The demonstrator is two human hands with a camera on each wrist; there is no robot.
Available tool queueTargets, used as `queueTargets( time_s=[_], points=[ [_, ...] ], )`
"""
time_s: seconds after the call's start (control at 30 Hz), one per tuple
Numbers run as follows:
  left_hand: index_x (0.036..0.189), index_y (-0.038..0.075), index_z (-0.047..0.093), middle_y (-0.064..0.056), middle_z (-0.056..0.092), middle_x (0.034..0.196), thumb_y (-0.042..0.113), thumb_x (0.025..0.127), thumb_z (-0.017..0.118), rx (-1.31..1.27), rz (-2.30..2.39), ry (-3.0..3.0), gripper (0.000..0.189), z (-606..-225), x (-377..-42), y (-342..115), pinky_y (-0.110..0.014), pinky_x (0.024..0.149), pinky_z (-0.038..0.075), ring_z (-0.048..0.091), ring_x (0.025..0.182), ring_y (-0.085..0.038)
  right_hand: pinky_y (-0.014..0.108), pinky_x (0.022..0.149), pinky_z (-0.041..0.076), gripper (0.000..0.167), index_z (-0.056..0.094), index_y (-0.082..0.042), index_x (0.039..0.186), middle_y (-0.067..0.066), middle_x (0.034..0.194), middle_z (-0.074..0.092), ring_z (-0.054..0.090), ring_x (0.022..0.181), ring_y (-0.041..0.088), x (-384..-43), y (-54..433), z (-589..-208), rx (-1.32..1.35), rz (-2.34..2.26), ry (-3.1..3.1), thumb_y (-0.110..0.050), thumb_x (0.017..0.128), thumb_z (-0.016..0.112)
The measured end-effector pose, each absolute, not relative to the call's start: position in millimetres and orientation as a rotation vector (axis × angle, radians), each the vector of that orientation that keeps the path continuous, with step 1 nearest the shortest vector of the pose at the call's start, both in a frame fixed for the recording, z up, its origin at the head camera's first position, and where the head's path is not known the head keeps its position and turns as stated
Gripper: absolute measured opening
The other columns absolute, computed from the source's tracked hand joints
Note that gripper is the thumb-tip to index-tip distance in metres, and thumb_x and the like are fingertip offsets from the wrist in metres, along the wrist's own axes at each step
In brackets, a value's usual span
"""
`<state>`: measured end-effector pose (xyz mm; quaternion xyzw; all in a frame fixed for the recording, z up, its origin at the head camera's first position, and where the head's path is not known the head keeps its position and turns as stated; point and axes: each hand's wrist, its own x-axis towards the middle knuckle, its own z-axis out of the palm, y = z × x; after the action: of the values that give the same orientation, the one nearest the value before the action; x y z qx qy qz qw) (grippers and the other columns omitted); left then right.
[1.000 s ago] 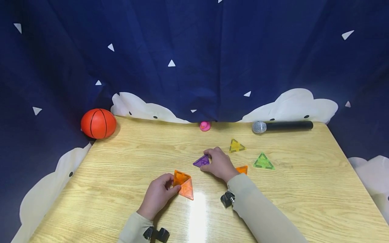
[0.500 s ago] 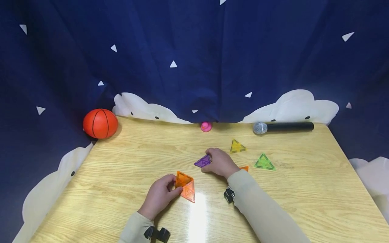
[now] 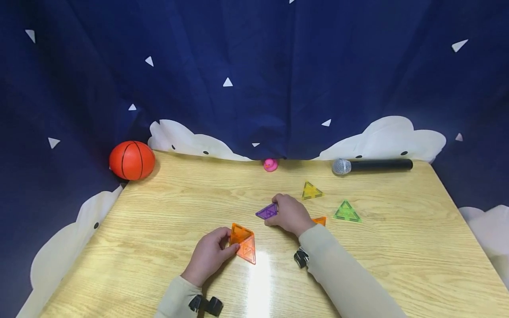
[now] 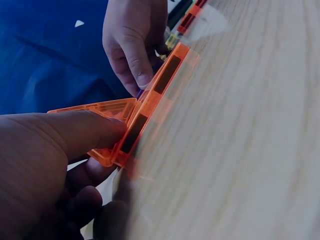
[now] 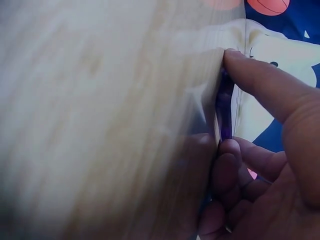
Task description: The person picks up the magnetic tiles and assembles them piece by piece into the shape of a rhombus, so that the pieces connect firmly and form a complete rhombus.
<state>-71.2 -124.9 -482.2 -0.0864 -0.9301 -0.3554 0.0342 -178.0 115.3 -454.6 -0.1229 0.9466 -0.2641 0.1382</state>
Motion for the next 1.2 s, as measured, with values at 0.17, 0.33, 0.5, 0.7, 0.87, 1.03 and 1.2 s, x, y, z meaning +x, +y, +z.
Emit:
queueTargets(
  time_s=[0.17, 0.33, 0.5, 0.7, 0.87, 1.03, 1.2],
  points=[
    [0.092, 0.018, 0.068, 0.01, 0.045, 0.066, 0.024, 0.084, 0.082, -0.277, -1.095, -2.849, 0.017, -482, -72, -124, -0.022, 0.053, 0.03, 0.037, 0.056, -0.005, 0.044, 0.087, 0.05, 0.07, 0.06, -0.002, 0.128, 0.009, 0.105, 0.067, 0.059, 0.088, 0.022, -170, 117, -452, -0.358, -0.69, 2.762, -0.038, 0.075, 0.087],
    [0.093, 0.018, 0.069, 0.009, 0.047, 0.067, 0.024, 0.084, 0.082, -0.273, -1.092, -2.855, 0.017, -481, -71, -123, -0.022, 0.052, 0.031, 0.037, 0.056, -0.005, 0.04, 0.076, 0.05, 0.067, 0.062, -0.003, 0.122, 0.005, 0.094, 0.065, 0.057, 0.078, 0.019, -162, 118, -450, -0.365, -0.637, 2.774, -0.041, 0.073, 0.086],
    [0.093, 0.018, 0.069, 0.008, 0.048, 0.067, 0.024, 0.084, 0.082, -0.27, -1.087, -2.861, 0.017, -480, -71, -122, -0.022, 0.052, 0.031, 0.037, 0.056, -0.005, 0.039, 0.076, 0.051, 0.066, 0.063, -0.003, 0.119, 0.005, 0.093, 0.064, 0.056, 0.078, 0.019, -153, 119, -450, -0.362, -0.634, 2.786, -0.041, 0.071, 0.087],
    [0.092, 0.018, 0.068, 0.008, 0.047, 0.067, 0.024, 0.084, 0.082, -0.272, -1.087, -2.858, 0.017, -479, -70, -122, -0.022, 0.053, 0.031, 0.037, 0.056, -0.005, 0.038, 0.076, 0.05, 0.064, 0.063, -0.003, 0.119, 0.005, 0.095, 0.062, 0.055, 0.078, 0.018, -139, 120, -449, -0.359, -0.672, 2.795, -0.038, 0.072, 0.088],
    [0.093, 0.018, 0.069, 0.011, 0.048, 0.069, 0.024, 0.085, 0.081, -0.266, -1.088, -2.863, 0.016, -479, -70, -122, -0.022, 0.053, 0.032, 0.038, 0.057, -0.005, 0.037, 0.074, 0.049, 0.052, 0.064, -0.004, 0.114, 0.007, 0.097, 0.059, 0.053, 0.077, 0.018, -125, 117, -446, -0.374, -0.698, 2.817, -0.032, 0.076, 0.085],
    [0.093, 0.017, 0.069, 0.011, 0.049, 0.07, 0.024, 0.085, 0.081, -0.263, -1.076, -2.863, 0.016, -478, -70, -122, -0.023, 0.054, 0.033, 0.039, 0.058, -0.005, 0.039, 0.078, 0.05, 0.048, 0.065, -0.005, 0.118, 0.006, 0.099, 0.061, 0.054, 0.08, 0.018, -115, 115, -447, -0.361, -0.731, 2.823, -0.025, 0.078, 0.082],
    [0.092, 0.017, 0.068, 0.009, 0.048, 0.068, 0.023, 0.084, 0.081, -0.263, -1.076, -2.857, 0.016, -479, -70, -122, -0.023, 0.054, 0.032, 0.038, 0.058, -0.006, 0.037, 0.073, 0.047, 0.046, 0.067, -0.007, 0.115, 0.001, 0.091, 0.057, 0.051, 0.077, 0.017, -105, 118, -449, -0.345, -0.739, 2.818, -0.026, 0.077, 0.085]
  ],
)
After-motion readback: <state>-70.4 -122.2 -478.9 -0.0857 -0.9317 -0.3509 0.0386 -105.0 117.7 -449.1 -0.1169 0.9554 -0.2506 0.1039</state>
